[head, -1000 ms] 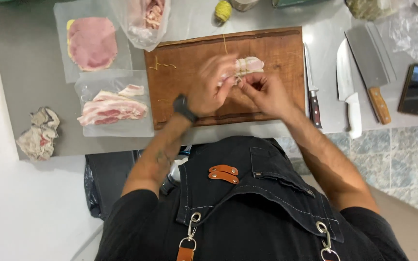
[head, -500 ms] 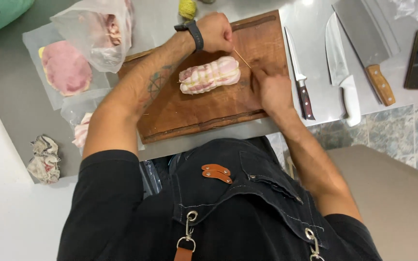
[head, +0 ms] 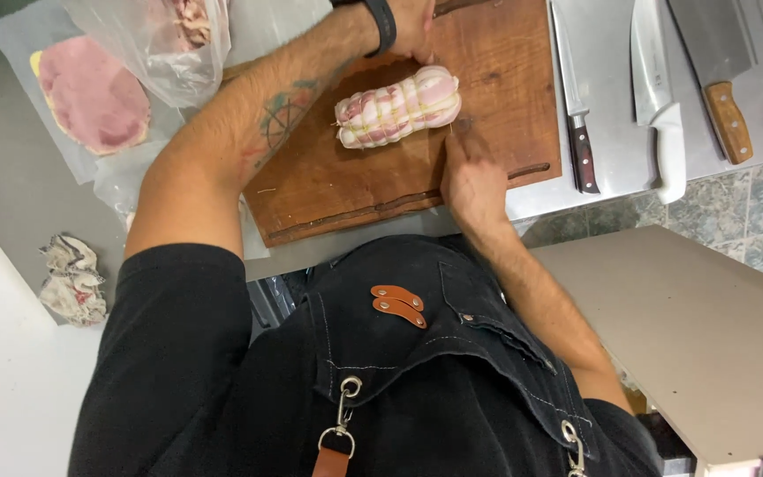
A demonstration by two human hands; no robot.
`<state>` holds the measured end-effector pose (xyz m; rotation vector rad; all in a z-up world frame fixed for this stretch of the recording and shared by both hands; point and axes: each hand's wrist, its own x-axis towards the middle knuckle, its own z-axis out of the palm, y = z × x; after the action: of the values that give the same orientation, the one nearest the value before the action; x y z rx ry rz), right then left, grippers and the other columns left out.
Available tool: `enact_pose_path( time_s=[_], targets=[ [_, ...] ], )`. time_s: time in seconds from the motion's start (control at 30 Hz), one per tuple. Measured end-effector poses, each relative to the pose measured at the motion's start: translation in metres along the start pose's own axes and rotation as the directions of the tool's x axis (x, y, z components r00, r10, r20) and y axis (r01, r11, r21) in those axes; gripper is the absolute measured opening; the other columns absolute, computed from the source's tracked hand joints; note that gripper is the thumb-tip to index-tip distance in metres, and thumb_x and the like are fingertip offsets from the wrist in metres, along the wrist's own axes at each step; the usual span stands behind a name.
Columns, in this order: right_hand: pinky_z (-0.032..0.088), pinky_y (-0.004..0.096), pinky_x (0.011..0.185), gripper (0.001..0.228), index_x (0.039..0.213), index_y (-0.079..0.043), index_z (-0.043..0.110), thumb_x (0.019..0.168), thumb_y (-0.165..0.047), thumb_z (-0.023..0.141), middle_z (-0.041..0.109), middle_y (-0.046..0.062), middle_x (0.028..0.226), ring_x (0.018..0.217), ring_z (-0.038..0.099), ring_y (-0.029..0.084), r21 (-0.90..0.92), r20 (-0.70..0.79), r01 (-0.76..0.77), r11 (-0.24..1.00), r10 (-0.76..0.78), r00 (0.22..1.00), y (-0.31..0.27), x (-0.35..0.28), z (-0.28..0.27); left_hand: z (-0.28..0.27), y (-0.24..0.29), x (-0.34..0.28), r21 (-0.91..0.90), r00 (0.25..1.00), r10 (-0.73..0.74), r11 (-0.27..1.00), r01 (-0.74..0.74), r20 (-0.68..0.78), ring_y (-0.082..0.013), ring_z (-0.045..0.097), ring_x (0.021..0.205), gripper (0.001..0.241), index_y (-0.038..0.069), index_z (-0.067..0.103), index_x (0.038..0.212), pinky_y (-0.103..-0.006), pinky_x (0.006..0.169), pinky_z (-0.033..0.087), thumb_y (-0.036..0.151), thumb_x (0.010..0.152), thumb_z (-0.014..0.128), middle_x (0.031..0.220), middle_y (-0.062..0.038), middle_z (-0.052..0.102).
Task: Trussing a rolled piece of meat with kitchen twine on a wooden cutting board in a kitchen environment.
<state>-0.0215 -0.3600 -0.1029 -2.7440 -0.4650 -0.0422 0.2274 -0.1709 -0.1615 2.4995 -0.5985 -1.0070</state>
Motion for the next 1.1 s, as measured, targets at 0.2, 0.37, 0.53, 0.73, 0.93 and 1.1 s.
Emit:
enact_pose_path(
  time_s=[0.2,0.37,0.53,0.73,0.93,1.1],
  targets=[
    [0.063,0.043,0.076,0.029,0.118,-0.010,0.082,0.094,-0.007,0.066,0.073,0.014,0.097,0.093,0.078,0.038,0.037,-0.158,-0.005,0.999,0.011,0.987,0.001,-0.003,0.007,0.019,-0.005,0.005,-0.038,1.000,0.028,0.999,-0.029,-0.013,-0.0165,0.055,0.056,0.049,0.017,0.061,0.070,-0.0377,0.050,0.042,0.038,0.089,0.100,0.065,0.002,0.064],
    [0.051,0.056,0.054,0.036,0.120,0.001,0.071,0.086,0.006,0.060,0.066,0.021,0.096,0.077,0.065,0.045,0.128,-0.016,-0.043,0.991,0.045,0.999,-0.010,0.001,0.004,0.017,-0.012,-0.005,-0.052,0.999,0.037,0.998,-0.039,-0.031,-0.0171,0.060,0.061,0.046,0.015,0.062,0.073,-0.0374,0.052,0.046,0.035,0.089,0.101,0.069,0.001,0.067],
    [0.048,0.057,0.056,0.045,0.125,-0.001,0.070,0.082,0.007,0.057,0.069,0.022,0.105,0.084,0.066,0.049,0.133,-0.069,-0.030,0.991,0.039,0.997,-0.011,-0.003,-0.001,0.014,-0.010,-0.005,-0.054,0.997,0.067,0.996,-0.069,-0.036,-0.0178,0.065,0.065,0.044,0.014,0.064,0.075,-0.0370,0.055,0.050,0.031,0.089,0.101,0.072,0.001,0.069],
    [0.060,0.058,0.068,0.034,0.126,-0.001,0.076,0.096,0.001,0.061,0.072,0.026,0.135,0.096,0.075,0.048,0.174,-0.042,-0.083,0.981,0.092,0.995,-0.013,-0.019,-0.006,0.018,-0.029,0.002,-0.074,0.982,0.171,0.981,-0.177,-0.083,-0.0163,0.059,0.064,0.053,0.014,0.058,0.076,-0.0353,0.054,0.046,0.037,0.088,0.105,0.074,0.001,0.068],
    [0.054,0.057,0.061,0.026,0.123,-0.003,0.079,0.103,-0.007,0.062,0.076,0.019,0.097,0.076,0.070,0.045,0.167,0.031,-0.178,0.970,0.175,0.984,-0.013,-0.057,-0.018,0.031,-0.055,0.024,-0.198,0.961,0.212,0.949,-0.247,-0.179,-0.0131,0.062,0.074,0.022,0.019,0.059,0.088,-0.0325,0.066,0.051,0.017,0.092,0.080,0.080,0.003,0.066],
    [0.047,0.052,0.062,0.005,0.101,-0.007,0.065,0.104,-0.008,0.062,0.068,0.019,0.082,0.070,0.064,0.044,0.281,0.183,-0.284,0.917,0.240,0.953,-0.013,-0.058,-0.033,0.032,-0.058,0.025,-0.206,0.970,0.213,0.951,-0.233,-0.115,-0.0140,0.055,0.072,0.031,0.017,0.051,0.093,-0.0356,0.061,0.039,0.017,0.103,0.080,0.092,0.003,0.074]
  ],
)
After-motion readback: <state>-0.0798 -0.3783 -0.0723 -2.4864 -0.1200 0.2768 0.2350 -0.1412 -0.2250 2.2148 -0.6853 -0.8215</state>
